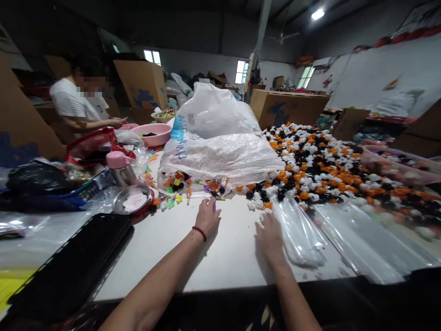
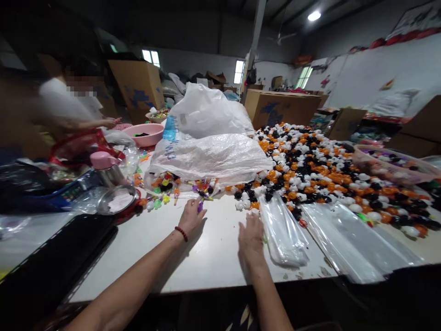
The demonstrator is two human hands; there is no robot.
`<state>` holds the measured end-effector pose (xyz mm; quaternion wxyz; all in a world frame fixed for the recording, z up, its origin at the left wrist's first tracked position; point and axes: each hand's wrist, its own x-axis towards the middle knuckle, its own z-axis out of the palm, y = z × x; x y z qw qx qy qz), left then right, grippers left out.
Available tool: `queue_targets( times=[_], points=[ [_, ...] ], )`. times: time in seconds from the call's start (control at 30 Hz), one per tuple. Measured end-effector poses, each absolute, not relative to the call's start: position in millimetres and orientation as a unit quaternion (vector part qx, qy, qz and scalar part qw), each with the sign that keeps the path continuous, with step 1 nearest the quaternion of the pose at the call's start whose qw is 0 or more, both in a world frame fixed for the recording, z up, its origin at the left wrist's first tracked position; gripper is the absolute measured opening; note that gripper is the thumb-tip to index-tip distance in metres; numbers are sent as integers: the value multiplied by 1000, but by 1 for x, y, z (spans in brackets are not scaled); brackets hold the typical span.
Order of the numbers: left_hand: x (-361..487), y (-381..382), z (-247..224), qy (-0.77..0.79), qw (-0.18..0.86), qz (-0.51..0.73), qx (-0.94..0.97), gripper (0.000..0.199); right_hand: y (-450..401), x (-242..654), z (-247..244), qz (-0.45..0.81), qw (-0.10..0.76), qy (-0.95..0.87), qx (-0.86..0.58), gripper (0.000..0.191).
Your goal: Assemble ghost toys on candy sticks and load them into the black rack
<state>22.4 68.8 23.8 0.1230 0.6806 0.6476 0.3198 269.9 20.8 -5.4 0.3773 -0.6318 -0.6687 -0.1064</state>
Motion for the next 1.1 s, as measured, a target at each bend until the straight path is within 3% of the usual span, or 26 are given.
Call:
queue_targets(
  times=[0.17,0.37,0.47,0.6,0.73,0.83,0.93,1.1],
  points=[
    [29,86,5,637,129,340,680,34,61,196,4,-2,383,-762,-522,38],
    [6,100,1,650,196,392,620,30,135,139,17,95,236,-799,-544,50],
    [3,107,3,668,233,424,565,42,150,121,17,100,208,-794,-563,37],
    [0,110,2,647,251,489,529,52,129,101,10,119,240,-798,-540,23],
    [-5,111,-3,622,333,556,440,43,103,107,8,172,330,-791,-485,23],
    [-3,109,-4,586,386,602,380,48,115,147,21,135,380,-770,-493,27],
    [2,109,-2,599,353,603,392,40,149,203,40,23,276,-712,-646,25],
    [6,104,1,616,175,522,564,28,194,287,61,-36,218,-590,-777,40]
  ],
)
